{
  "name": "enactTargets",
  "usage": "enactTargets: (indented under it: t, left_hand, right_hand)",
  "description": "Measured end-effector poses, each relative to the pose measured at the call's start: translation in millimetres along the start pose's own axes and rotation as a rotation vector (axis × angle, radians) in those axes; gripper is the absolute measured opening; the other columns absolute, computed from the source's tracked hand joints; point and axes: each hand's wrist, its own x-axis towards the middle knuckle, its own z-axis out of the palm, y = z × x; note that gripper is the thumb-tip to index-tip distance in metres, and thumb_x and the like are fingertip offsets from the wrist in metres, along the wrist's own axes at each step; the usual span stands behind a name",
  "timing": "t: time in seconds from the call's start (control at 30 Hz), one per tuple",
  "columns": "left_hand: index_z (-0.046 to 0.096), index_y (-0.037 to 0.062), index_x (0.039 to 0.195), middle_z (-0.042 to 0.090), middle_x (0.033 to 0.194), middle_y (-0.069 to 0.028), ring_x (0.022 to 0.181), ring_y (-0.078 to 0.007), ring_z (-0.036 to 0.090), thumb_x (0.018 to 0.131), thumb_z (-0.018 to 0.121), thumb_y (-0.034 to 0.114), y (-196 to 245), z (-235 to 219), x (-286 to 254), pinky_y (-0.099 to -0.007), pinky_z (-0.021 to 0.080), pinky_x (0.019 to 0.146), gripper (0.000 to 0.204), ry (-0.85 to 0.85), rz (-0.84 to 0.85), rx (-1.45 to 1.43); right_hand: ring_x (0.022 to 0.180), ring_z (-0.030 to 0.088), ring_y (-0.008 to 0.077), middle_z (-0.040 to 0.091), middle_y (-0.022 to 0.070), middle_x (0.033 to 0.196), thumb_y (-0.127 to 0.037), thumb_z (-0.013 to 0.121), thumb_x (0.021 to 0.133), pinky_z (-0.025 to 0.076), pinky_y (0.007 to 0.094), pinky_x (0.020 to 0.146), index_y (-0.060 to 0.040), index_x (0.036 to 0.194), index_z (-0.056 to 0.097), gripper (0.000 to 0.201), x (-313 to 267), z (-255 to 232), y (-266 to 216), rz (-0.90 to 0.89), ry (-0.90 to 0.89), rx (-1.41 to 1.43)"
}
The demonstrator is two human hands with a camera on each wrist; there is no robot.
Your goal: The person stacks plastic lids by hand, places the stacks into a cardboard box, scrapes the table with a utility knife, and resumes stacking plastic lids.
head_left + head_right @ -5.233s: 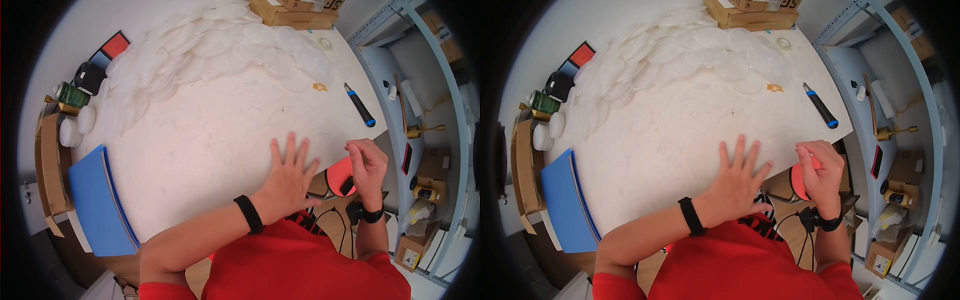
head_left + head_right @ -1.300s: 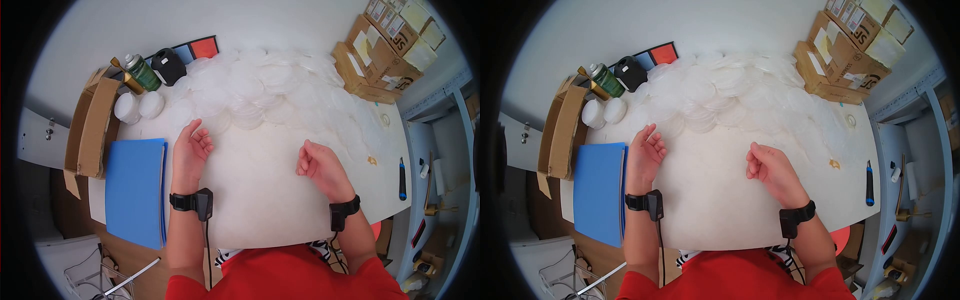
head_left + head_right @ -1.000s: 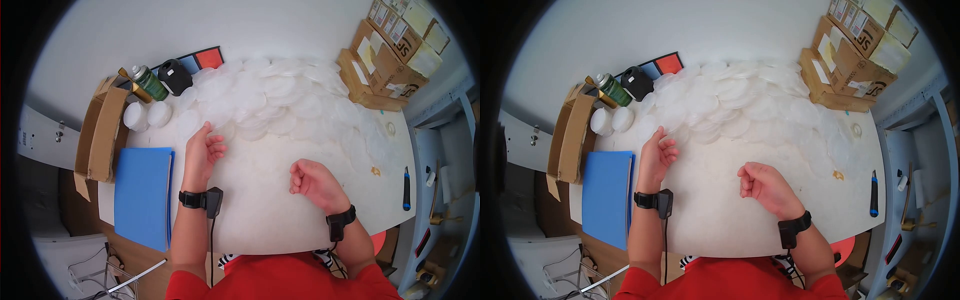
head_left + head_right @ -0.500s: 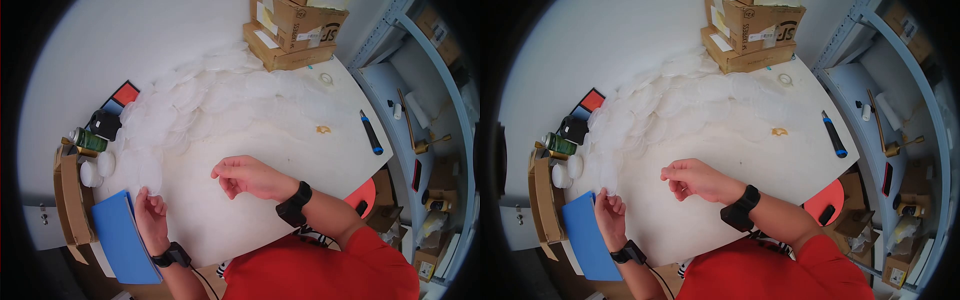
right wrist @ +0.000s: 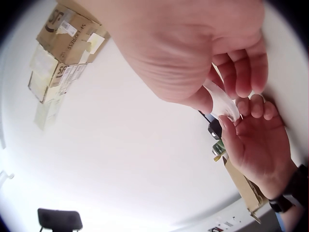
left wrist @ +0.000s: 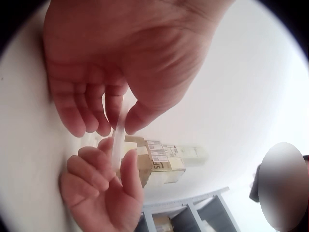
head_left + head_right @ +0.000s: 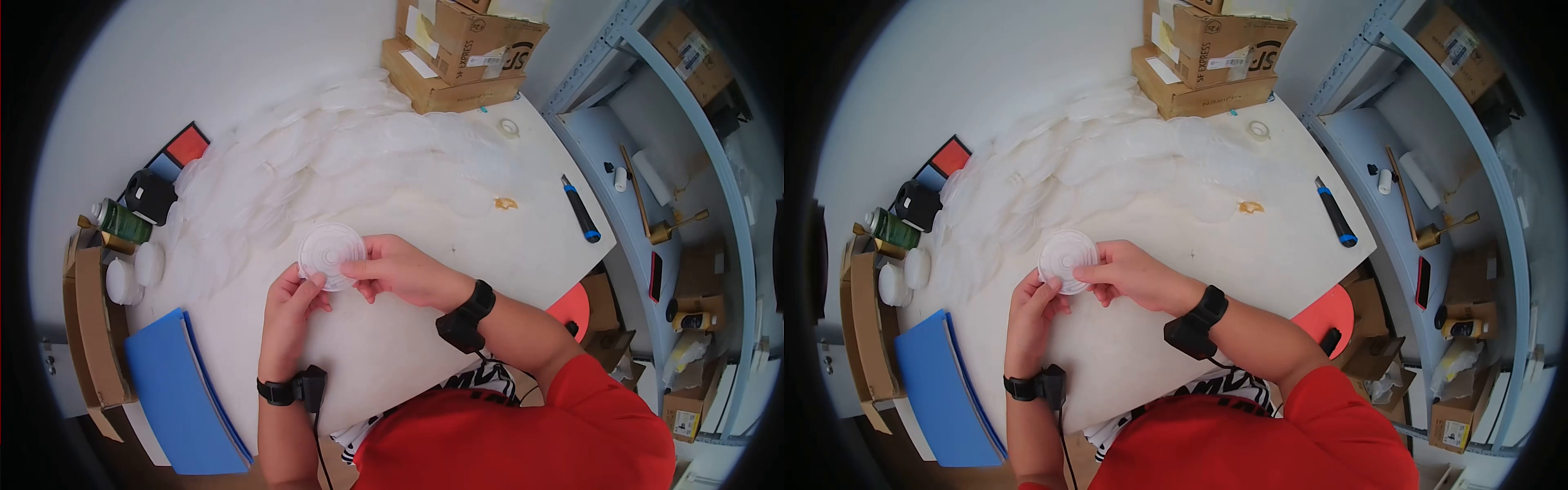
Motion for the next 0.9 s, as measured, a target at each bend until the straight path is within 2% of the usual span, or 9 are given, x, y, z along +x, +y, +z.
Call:
enactTargets:
  t: [0.07,0.23,0.3,0.47,0.6,0.67,0.83,0.9]
  left_hand:
    - [0.067,0.002,0.109,0.068,0.094,-0.0016,0.077,-0.0093,0.061,0.1,0.065,0.019,0,-2,-2,-0.0263,0.051,0.073,0.019,0.001,0.014,-0.012]
    - [0.066,0.0005,0.111,0.069,0.099,-0.0036,0.085,-0.0115,0.063,0.098,0.066,0.019,5,0,-5,-0.0278,0.053,0.079,0.022,0.019,0.042,-0.065]
    - [0.067,0.0002,0.111,0.07,0.1,-0.0033,0.088,-0.0107,0.063,0.098,0.068,0.02,7,3,-5,-0.0276,0.053,0.081,0.024,-0.028,0.036,-0.039]
    - [0.069,-0.0003,0.106,0.07,0.097,-0.0024,0.086,-0.0093,0.061,0.097,0.067,0.019,3,2,-5,-0.0265,0.051,0.08,0.022,-0.02,0.03,0.006]
    - [0.07,-0.0007,0.103,0.07,0.094,-0.0018,0.085,-0.0088,0.06,0.097,0.067,0.018,3,3,-5,-0.0259,0.049,0.078,0.02,-0.009,0.026,0.031]
    - [0.07,-0.0007,0.103,0.07,0.094,-0.0015,0.084,-0.0086,0.06,0.096,0.067,0.017,2,3,-6,-0.0256,0.049,0.078,0.019,-0.009,0.013,0.053]
    - [0.071,-0.0009,0.104,0.07,0.093,-0.0005,0.085,-0.0075,0.06,0.096,0.069,0.013,0,7,-7,-0.0248,0.049,0.079,0.016,-0.02,-0.024,0.091]
    - [0.071,-0.0013,0.105,0.07,0.093,-0.0002,0.085,-0.0066,0.061,0.095,0.07,0.011,2,13,-10,-0.0245,0.049,0.078,0.016,0.022,0.024,0.067]
  right_hand:
    - [0.068,0.058,0.009,0.064,0.0016,0.085,-0.018,0.068,0.1,0.05,0.0268,0.062,-0.001,0.104,0.068,0.017,-1,-3,0,-0.025,0.041,-0.05]
    - [0.067,0.058,0.0086,0.064,0.0007,0.081,-0.016,0.069,0.098,0.049,0.0254,0.062,-0.0003,0.101,0.069,0.016,-3,-1,-2,-0.023,0.03,-0.186]
    - [0.067,0.058,0.0085,0.064,0.0003,0.08,-0.016,0.069,0.097,0.048,0.0251,0.063,-0.0001,0.101,0.069,0.016,-4,1,-2,-0.027,0.04,-0.222]
    - [0.068,0.057,0.0079,0.065,0.0006,0.084,-0.016,0.07,0.097,0.048,0.0248,0.063,-0.0003,0.1,0.068,0.016,-4,0,-2,-0.029,0.056,-0.311]
    - [0.071,0.056,0.0071,0.066,-0.0002,0.088,-0.015,0.07,0.096,0.047,0.024,0.065,-0.0011,0.102,0.067,0.015,-5,7,-2,-0.071,0.098,-0.231]
    - [0.074,0.054,0.0061,0.065,-0.0017,0.089,-0.015,0.07,0.096,0.045,0.023,0.067,-0.0029,0.102,0.068,0.014,-6,7,-3,-0.151,0.185,-0.216]
    - [0.075,0.053,0.0053,0.065,-0.0031,0.09,-0.016,0.071,0.095,0.044,0.0223,0.068,-0.0048,0.1,0.068,0.013,-7,1,-6,-0.166,0.233,-0.202]
    - [0.075,0.053,0.0051,0.065,-0.0033,0.09,-0.016,0.071,0.095,0.044,0.0223,0.068,-0.005,0.099,0.068,0.013,-7,-1,-5,-0.157,0.229,-0.216]
